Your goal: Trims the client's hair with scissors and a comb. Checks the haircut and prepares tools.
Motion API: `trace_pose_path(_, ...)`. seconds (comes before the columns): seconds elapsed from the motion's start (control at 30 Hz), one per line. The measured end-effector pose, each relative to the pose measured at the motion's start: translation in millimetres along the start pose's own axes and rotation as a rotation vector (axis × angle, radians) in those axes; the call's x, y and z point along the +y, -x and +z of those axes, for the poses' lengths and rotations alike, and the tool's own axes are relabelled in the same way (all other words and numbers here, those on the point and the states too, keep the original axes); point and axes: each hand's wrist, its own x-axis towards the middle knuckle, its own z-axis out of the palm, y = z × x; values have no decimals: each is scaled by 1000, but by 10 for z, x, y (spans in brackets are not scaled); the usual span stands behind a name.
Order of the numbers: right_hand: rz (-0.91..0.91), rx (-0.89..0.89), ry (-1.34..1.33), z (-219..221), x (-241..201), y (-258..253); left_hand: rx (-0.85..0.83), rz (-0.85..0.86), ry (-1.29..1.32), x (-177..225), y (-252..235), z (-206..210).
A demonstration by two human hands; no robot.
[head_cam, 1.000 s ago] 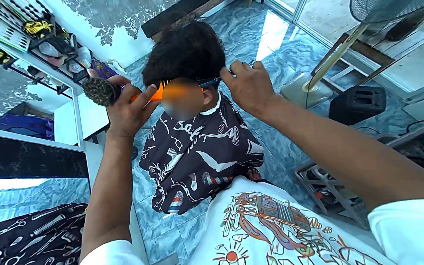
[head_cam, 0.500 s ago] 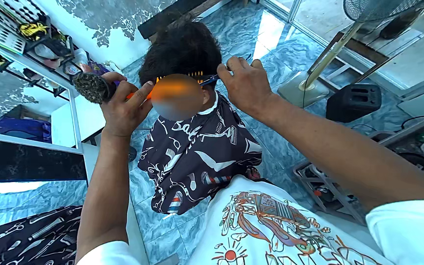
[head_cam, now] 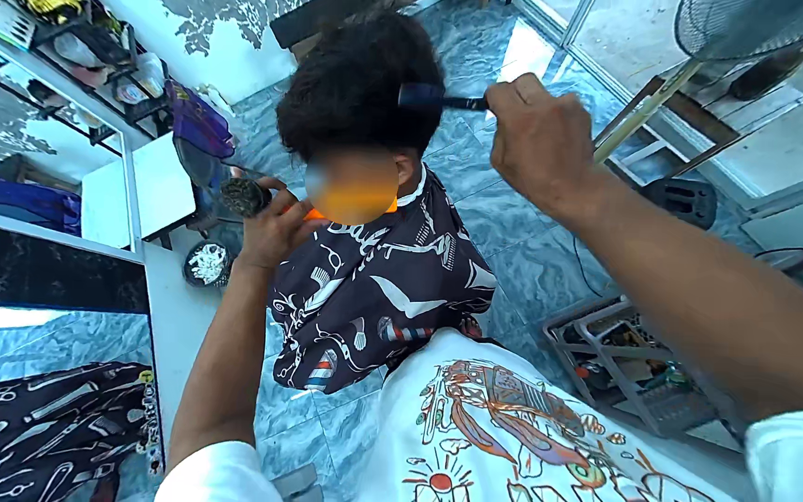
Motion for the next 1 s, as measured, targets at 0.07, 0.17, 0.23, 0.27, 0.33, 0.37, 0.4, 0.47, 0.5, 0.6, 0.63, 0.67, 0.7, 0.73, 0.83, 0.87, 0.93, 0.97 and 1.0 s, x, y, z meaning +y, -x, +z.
trace_pose_path(0.07,-143,-36,96,30,7,-22,56,-38,-16,-63,-84,-23)
trace_pose_path(0.17,-278,-33,184,84,-148,-94,176,-42,-48,-119,-345,-125)
trace_pose_path(0.23,-279,-14,211,92,-277,-150,230,-23,-69,-138,-484,-195)
trace_pose_path(0.27,-265,-18,219,85,-324,-167,252,-8,-74,-148,-527,-219)
trace_pose_path(0.33,-243,-27,228,72,-363,-168,267,20,-75,-151,-570,-258)
trace_pose_path(0.37,-240,-21,225,72,-358,-156,274,35,-76,-148,-579,-274)
trace_pose_path(0.4,-236,-12,223,72,-344,-147,281,48,-77,-145,-588,-286)
trace_pose_path(0.47,-224,-10,221,73,-342,-127,286,54,-82,-128,-590,-307)
trace_pose_path(0.5,-217,-3,222,73,-350,-123,287,51,-90,-124,-594,-313)
trace_pose_path(0.6,-206,8,222,61,-374,-120,295,56,-104,-121,-612,-326)
trace_pose_path(0.63,-206,8,221,50,-375,-118,297,59,-104,-123,-618,-329)
trace_pose_path(0.67,-207,7,220,42,-372,-119,298,61,-106,-125,-624,-334)
trace_pose_path(0.7,-207,4,218,38,-368,-118,298,60,-109,-121,-625,-340)
trace_pose_path(0.73,-205,4,216,37,-368,-118,296,55,-110,-117,-625,-345)
trace_pose_path(0.83,-200,4,219,33,-371,-124,296,55,-112,-111,-631,-350)
trace_pose_path(0.87,-203,14,223,37,-369,-126,295,51,-110,-107,-630,-351)
trace_pose_path(0.93,-202,18,227,46,-366,-131,298,49,-106,-111,-620,-347)
trace_pose_path(0.97,-198,14,225,50,-365,-128,301,49,-107,-107,-618,-346)
trace_pose_path(1.0,-195,13,220,51,-364,-128,307,53,-111,-103,-622,-345)
